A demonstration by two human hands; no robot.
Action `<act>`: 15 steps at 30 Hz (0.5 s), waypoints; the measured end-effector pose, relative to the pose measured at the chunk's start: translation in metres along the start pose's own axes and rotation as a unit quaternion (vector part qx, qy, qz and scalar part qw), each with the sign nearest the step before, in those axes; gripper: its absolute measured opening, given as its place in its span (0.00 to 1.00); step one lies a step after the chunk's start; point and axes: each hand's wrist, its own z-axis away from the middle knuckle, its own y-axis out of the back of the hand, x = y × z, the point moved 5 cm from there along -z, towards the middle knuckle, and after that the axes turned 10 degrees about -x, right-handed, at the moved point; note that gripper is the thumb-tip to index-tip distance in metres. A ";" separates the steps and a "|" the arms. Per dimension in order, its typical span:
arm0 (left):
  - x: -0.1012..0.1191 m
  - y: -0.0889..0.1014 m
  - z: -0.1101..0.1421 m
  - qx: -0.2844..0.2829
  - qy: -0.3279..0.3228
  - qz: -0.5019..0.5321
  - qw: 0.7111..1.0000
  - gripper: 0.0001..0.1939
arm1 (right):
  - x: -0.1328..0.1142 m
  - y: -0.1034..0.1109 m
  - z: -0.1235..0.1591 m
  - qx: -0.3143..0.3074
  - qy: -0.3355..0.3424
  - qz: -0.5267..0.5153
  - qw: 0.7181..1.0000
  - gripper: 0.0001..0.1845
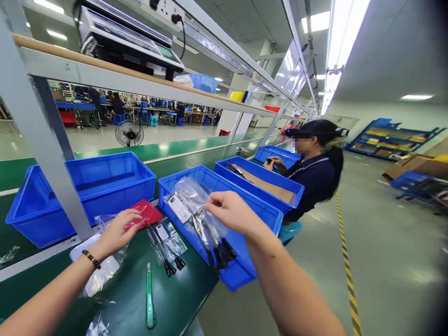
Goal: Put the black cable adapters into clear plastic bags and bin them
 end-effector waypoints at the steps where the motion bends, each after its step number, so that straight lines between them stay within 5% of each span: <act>1: 0.004 0.009 -0.013 -0.005 -0.004 -0.019 1.000 0.13 | 0.006 0.018 0.008 0.010 -0.001 0.015 1.000 0.10; 5: 0.024 0.038 -0.078 -0.005 -0.036 -0.078 0.996 0.15 | 0.038 0.069 0.033 0.030 -0.028 0.110 0.993 0.12; 9: 0.046 0.047 -0.158 -0.022 -0.060 -0.126 0.990 0.18 | 0.082 0.083 0.030 0.009 -0.062 0.193 0.979 0.11; 15: 0.054 -0.013 -0.252 -0.268 0.000 -0.172 0.948 0.16 | 0.139 0.059 -0.009 -0.056 -0.085 0.213 0.972 0.09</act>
